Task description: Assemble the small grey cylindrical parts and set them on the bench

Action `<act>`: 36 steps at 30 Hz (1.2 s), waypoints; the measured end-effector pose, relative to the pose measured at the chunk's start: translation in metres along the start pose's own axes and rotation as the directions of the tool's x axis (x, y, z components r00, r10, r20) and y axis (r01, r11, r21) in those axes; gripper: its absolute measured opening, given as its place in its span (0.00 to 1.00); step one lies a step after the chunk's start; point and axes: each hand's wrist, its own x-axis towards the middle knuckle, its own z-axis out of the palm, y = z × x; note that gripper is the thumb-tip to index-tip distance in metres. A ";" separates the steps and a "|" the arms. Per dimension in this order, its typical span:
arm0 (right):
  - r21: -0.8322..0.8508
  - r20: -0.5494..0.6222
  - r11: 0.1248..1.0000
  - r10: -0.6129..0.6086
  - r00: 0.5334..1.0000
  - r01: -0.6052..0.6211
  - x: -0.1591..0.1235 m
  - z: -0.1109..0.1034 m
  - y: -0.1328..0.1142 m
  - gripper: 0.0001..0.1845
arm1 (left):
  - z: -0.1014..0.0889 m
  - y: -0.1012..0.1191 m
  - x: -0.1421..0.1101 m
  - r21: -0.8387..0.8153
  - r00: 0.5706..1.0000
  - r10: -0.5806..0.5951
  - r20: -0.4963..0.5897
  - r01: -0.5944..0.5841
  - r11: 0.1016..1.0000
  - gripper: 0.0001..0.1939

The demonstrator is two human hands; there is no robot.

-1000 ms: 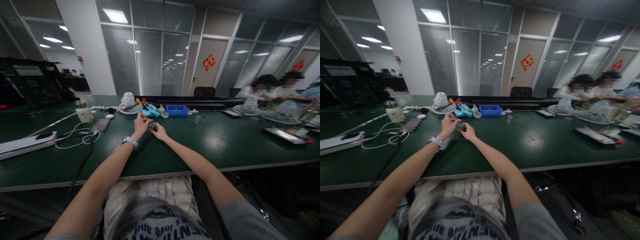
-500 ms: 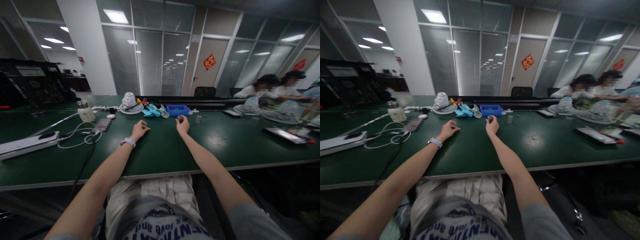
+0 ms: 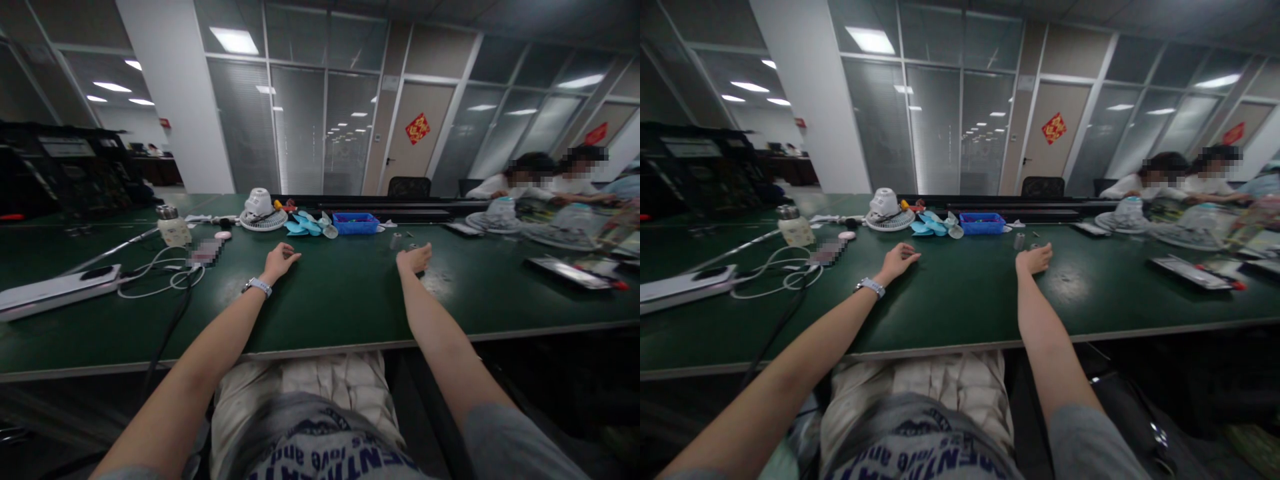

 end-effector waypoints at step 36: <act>0.220 0.243 0.687 -0.726 0.643 0.692 -0.084 -0.007 -0.070 0.18 | 0.003 -0.015 0.011 -0.008 0.957 -0.215 -0.192 0.218 0.976 0.10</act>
